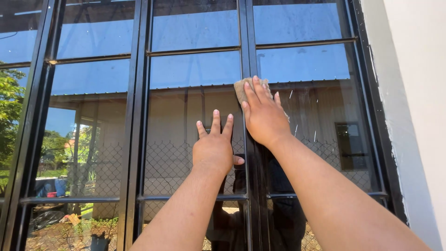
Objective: Cleaning a glass window and its black metal frame using a spray bottle and a cloth.
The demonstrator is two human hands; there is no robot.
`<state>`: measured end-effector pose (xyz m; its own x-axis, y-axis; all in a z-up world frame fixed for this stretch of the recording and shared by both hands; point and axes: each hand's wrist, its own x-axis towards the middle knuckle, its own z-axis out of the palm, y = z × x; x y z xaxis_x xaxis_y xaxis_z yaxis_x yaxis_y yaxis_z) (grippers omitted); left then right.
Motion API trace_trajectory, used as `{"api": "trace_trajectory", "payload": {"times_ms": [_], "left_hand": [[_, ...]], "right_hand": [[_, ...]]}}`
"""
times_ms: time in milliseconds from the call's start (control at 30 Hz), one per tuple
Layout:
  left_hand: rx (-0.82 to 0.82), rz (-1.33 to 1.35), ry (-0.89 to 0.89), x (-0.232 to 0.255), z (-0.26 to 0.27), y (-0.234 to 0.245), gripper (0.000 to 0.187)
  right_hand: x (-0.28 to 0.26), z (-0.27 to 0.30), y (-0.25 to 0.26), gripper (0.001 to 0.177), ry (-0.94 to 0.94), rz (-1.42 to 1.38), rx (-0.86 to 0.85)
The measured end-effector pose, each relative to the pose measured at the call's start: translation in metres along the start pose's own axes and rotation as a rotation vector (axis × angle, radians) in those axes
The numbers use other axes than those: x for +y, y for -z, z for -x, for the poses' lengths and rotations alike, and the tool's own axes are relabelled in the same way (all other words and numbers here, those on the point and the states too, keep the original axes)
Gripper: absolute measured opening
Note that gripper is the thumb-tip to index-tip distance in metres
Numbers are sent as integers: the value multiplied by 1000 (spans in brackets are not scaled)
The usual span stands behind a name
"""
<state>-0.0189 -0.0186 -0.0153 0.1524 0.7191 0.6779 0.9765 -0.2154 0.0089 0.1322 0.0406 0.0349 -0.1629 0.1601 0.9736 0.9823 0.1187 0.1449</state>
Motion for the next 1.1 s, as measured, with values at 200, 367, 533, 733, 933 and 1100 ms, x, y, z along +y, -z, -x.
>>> {"api": "trace_trajectory", "payload": {"times_ms": [200,367,533,733,933,1100], "left_hand": [[-9,-37,-17,3,-8,-4,124],[-13,-23,-7,5,-9,-4,127],[-14,5,-11,7,-11,-5,127],[-25,49,6,4,-13,-10,127],[-53,31,-6,3,-13,-5,125],[-45,26,-14,5,-13,-4,124]], "right_hand": [[-3,5,10,57,10,83,-20],[-4,-25,12,60,-31,35,-45],[-2,-57,20,60,-78,15,-73],[4,-66,9,61,-105,-60,-73],[29,-41,17,60,-9,-90,6],[49,-33,19,54,-9,138,18]]}}
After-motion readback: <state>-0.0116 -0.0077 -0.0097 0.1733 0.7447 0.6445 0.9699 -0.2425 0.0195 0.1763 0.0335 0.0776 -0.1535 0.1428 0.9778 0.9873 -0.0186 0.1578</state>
